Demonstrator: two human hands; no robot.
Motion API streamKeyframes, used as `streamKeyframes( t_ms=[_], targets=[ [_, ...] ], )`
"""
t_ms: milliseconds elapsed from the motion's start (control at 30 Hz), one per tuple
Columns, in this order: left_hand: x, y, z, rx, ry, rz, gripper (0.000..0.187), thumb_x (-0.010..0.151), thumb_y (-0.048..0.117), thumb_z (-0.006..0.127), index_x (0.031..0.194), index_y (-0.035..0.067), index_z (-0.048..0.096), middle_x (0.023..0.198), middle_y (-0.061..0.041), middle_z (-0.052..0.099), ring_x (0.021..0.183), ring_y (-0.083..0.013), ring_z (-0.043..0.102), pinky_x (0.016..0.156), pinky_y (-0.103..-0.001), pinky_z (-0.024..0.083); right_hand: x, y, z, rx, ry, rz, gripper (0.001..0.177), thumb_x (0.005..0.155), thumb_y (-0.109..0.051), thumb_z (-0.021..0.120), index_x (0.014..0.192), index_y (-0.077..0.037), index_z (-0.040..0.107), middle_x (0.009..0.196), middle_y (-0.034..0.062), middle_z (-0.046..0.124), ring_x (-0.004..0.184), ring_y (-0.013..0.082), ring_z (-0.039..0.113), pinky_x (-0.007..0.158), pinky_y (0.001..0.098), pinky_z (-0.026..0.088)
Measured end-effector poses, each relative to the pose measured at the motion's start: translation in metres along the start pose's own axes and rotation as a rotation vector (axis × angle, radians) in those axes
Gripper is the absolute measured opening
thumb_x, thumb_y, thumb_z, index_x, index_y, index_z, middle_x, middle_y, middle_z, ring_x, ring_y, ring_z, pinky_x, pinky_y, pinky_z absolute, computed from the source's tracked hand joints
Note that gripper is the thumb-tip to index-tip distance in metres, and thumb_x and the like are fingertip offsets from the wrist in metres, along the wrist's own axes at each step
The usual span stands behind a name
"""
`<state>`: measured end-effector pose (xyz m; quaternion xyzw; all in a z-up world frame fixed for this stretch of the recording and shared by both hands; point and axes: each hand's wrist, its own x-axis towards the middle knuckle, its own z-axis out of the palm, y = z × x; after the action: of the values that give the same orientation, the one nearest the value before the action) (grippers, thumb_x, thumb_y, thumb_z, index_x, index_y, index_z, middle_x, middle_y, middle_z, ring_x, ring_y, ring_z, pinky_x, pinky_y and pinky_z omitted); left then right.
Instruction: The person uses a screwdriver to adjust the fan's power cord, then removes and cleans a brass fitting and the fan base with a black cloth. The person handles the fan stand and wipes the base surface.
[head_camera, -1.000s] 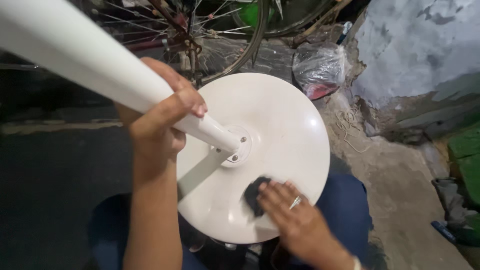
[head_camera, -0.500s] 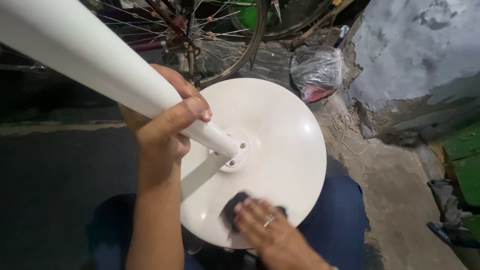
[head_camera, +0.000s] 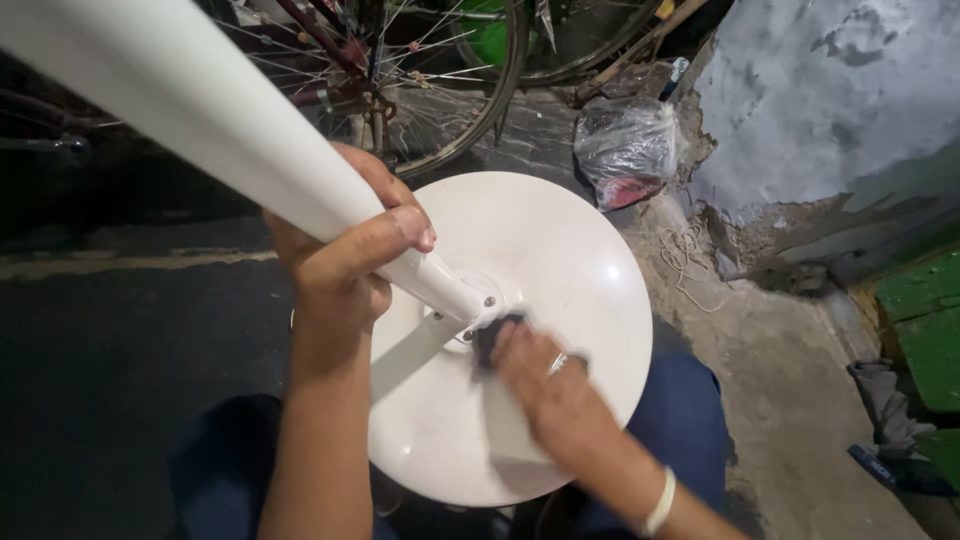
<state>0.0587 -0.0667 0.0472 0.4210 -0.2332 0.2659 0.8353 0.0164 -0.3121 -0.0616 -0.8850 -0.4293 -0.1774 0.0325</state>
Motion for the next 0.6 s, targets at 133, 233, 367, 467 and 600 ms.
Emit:
streamKeyframes(
  t_ms=[133, 233, 367, 467, 600],
  targets=[
    [-0.004, 0.0, -0.003, 0.002, -0.009, -0.043, 0.013, 0.079, -0.008, 0.067, 0.09, -0.003, 0.061, 0.077, -0.013, 0.062, 0.063, -0.0227, 0.067, 0.064, -0.034, 0.059, -0.004, -0.002, -0.002, 0.035, 0.012, -0.153, 0.052, 0.085, -0.002, 0.055, 0.136, 0.007, 0.056, 0.144, 0.0227, 0.055, 0.136, 0.0373, 0.051, 0.114, 0.0495, 0.039],
    [-0.001, 0.001, -0.004, -0.029, -0.049, -0.037, 0.016, 0.079, -0.009, 0.066, 0.092, -0.001, 0.06, 0.078, -0.013, 0.061, 0.062, -0.0225, 0.066, 0.063, -0.034, 0.06, 0.021, 0.047, -0.005, -0.058, 0.028, -0.026, 0.059, 0.078, 0.004, 0.053, 0.136, 0.002, 0.055, 0.145, 0.0177, 0.056, 0.137, 0.0321, 0.053, 0.116, 0.0478, 0.039],
    [0.006, 0.001, -0.005, -0.006, -0.038, 0.05, 0.013, 0.074, -0.01, 0.062, 0.081, 0.0, 0.06, 0.081, -0.012, 0.061, 0.061, -0.0237, 0.066, 0.056, -0.035, 0.06, 0.02, 0.068, -0.025, -0.131, -0.19, 0.206, 0.059, 0.085, 0.005, 0.049, 0.145, 0.005, 0.047, 0.147, 0.0231, 0.051, 0.133, 0.0388, 0.05, 0.107, 0.0484, 0.039],
    [0.003, 0.001, -0.009, -0.044, -0.035, 0.031, 0.015, 0.075, -0.011, 0.06, 0.088, -0.002, 0.06, 0.078, -0.012, 0.061, 0.059, -0.0237, 0.066, 0.057, -0.035, 0.06, -0.011, 0.02, -0.028, -0.115, -0.368, 0.137, 0.066, 0.082, 0.006, 0.047, 0.148, 0.012, 0.046, 0.145, 0.0283, 0.051, 0.128, 0.043, 0.051, 0.094, 0.0526, 0.042],
    [0.002, 0.0, -0.019, -0.074, -0.054, 0.009, 0.01, 0.08, -0.01, 0.059, 0.088, -0.004, 0.059, 0.076, -0.012, 0.06, 0.058, -0.0231, 0.066, 0.061, -0.036, 0.06, -0.044, -0.025, -0.028, 0.163, -0.053, -0.258, 0.039, 0.088, -0.008, 0.057, 0.126, 0.0, 0.063, 0.143, 0.0191, 0.059, 0.136, 0.0354, 0.056, 0.113, 0.053, 0.043]
  ],
)
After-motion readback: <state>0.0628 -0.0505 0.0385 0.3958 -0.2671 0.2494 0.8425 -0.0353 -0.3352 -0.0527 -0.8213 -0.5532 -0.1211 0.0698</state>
